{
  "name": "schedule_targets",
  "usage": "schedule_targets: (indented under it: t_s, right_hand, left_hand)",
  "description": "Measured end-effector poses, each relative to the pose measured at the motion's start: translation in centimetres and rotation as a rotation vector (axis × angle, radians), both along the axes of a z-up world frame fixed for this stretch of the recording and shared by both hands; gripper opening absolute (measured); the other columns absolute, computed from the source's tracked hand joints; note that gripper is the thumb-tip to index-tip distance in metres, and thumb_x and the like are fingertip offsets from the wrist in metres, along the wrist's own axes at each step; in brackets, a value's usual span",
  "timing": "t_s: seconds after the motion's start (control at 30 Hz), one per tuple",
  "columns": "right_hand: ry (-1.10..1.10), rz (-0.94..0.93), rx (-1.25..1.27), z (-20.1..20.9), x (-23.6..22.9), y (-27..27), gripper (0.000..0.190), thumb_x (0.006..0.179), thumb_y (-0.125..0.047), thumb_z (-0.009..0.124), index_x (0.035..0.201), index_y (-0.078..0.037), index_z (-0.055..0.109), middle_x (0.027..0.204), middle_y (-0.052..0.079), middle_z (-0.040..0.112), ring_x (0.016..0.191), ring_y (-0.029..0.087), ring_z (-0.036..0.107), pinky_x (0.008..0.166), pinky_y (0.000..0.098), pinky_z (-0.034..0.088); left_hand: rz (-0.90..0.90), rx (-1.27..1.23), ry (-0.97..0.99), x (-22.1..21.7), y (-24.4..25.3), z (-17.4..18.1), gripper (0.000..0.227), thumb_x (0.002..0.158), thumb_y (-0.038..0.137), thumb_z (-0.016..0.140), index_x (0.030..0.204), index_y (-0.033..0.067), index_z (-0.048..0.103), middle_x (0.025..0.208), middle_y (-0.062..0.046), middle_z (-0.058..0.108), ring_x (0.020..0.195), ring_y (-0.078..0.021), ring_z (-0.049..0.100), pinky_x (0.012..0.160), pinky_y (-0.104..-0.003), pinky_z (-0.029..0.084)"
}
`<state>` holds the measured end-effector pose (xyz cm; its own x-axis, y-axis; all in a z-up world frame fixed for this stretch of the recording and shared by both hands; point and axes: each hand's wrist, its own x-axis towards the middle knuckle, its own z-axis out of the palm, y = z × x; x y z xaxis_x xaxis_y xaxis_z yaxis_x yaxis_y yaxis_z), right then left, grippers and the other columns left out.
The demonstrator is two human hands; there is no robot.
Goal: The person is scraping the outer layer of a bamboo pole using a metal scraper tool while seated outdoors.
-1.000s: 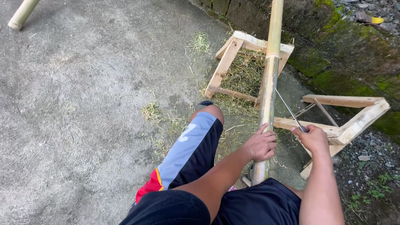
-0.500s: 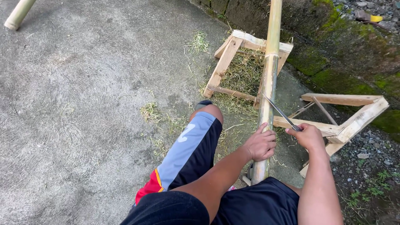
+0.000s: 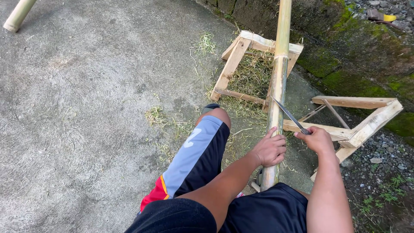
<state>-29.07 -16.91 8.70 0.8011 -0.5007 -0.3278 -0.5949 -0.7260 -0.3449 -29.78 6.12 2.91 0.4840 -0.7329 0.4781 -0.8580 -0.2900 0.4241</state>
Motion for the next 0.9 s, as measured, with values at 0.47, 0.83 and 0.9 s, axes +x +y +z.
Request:
schedule_targets:
  t_s: [0.47,0.83,0.9]
  right_hand:
    - [0.008,-0.015,0.038,0.17,-0.04,0.08,0.051,0.074,-0.047,0.088,0.093,-0.001,0.078,0.075,0.013,0.073,0.070,0.023,0.068,0.068,0.0375,0.052]
    - [0.009,-0.010,0.053,0.08,0.02,0.01,0.049,0.076,-0.046,0.087,0.091,-0.001,0.078,0.071,0.012,0.072,0.067,0.021,0.067,0.066,0.0376,0.051]
    - [0.008,-0.013,0.052,0.24,-0.10,0.12,0.049,0.075,-0.046,0.087,0.090,0.000,0.078,0.071,0.012,0.072,0.067,0.021,0.067,0.065,0.0380,0.051]
  left_hand:
    - [-0.014,-0.012,0.017,0.06,0.07,-0.03,0.023,0.087,0.030,0.057,0.086,0.0134,0.072,0.104,-0.004,0.062,0.128,-0.0214,0.055,0.131,-0.060,0.015]
    - [-0.019,-0.019,0.018,0.09,0.06,-0.12,0.022,0.087,0.030,0.057,0.087,0.0134,0.072,0.105,-0.004,0.062,0.127,-0.0212,0.055,0.131,-0.060,0.016]
    - [-0.020,-0.018,0.017,0.01,0.07,-0.10,0.022,0.087,0.029,0.057,0.087,0.0133,0.072,0.105,-0.004,0.062,0.127,-0.0211,0.055,0.131,-0.060,0.016]
